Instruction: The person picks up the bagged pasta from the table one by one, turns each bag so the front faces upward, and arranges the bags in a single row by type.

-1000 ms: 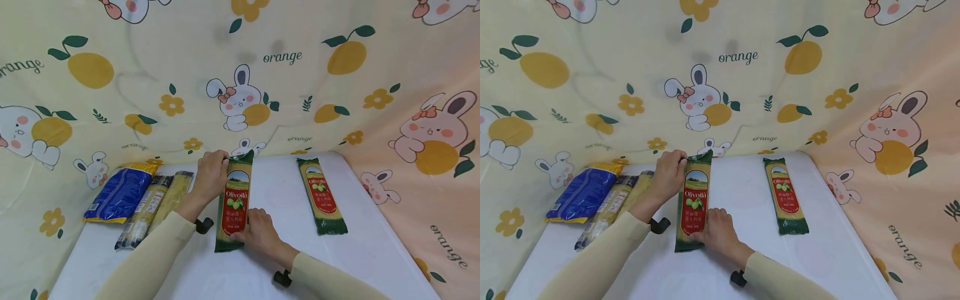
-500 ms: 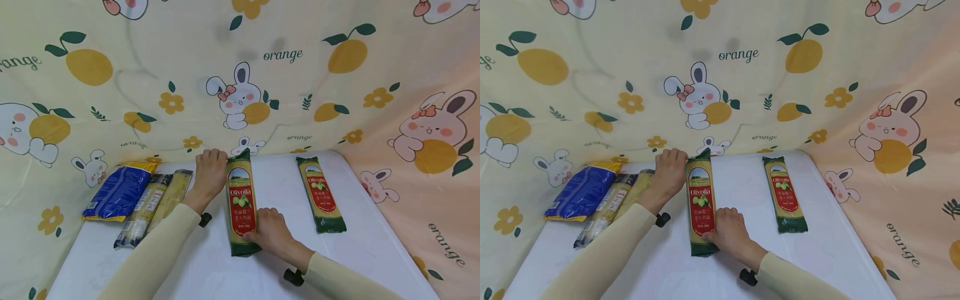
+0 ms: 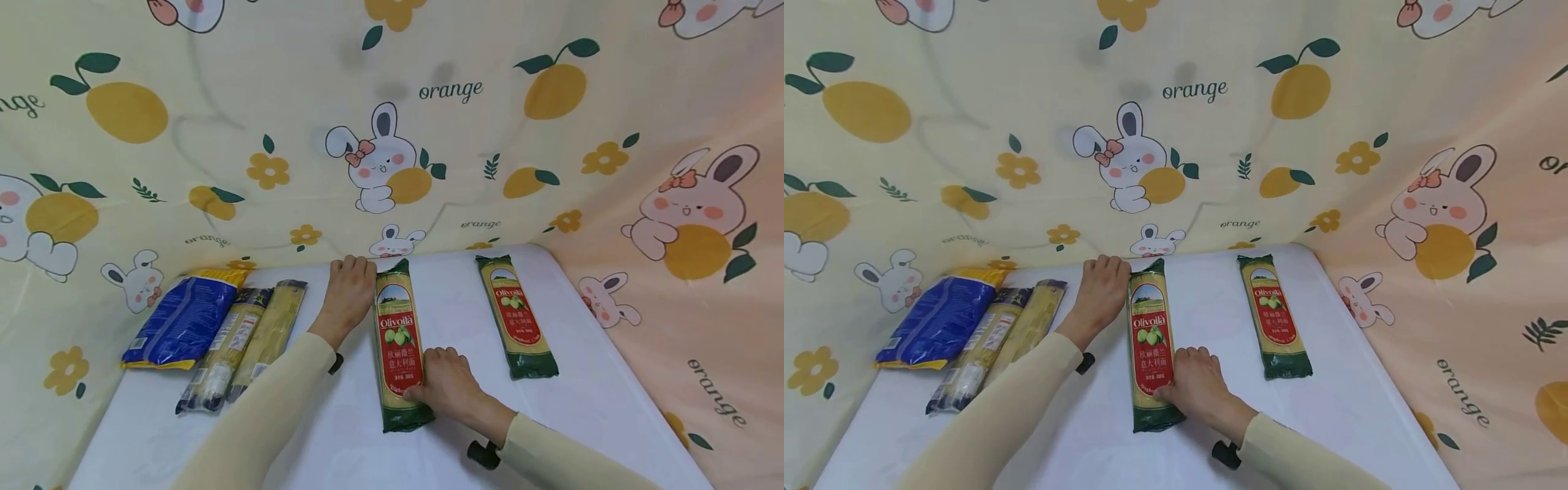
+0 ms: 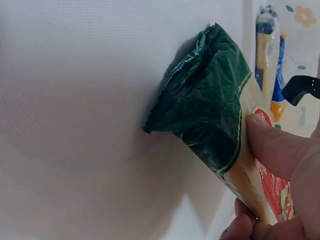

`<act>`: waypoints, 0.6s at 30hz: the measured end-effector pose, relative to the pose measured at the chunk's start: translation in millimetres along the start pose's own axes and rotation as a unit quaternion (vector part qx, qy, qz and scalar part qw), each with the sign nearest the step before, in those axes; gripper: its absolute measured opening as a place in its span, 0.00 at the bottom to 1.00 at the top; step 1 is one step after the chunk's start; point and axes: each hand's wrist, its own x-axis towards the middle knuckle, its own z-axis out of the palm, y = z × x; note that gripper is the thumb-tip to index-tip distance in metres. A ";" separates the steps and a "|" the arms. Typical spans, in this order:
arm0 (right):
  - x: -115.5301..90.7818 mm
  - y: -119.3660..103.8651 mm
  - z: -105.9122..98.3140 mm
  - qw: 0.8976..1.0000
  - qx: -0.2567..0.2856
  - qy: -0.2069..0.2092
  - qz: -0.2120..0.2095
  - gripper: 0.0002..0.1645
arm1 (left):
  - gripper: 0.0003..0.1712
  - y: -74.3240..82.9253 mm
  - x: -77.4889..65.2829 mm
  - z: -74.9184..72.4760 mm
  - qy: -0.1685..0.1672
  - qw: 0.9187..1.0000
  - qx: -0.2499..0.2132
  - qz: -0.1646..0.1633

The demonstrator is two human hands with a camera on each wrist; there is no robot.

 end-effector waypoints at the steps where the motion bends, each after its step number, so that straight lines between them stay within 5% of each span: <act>1: 0.2 0.6 0.6 1.000 -0.002 0.000 0.000 0.37 | 0.08 0.4 0.0 1.7 -0.002 1.000 0.005 0.001; 11: 2.2 0.9 1.1 1.000 -0.004 -0.004 0.003 0.34 | 0.06 2.4 -1.2 12.1 -0.011 1.000 0.008 -0.005; 18: 6.7 13.5 9.3 0.999 -0.038 0.001 -0.011 0.32 | 0.12 10.1 -22.1 11.2 -0.104 0.993 -0.055 -0.032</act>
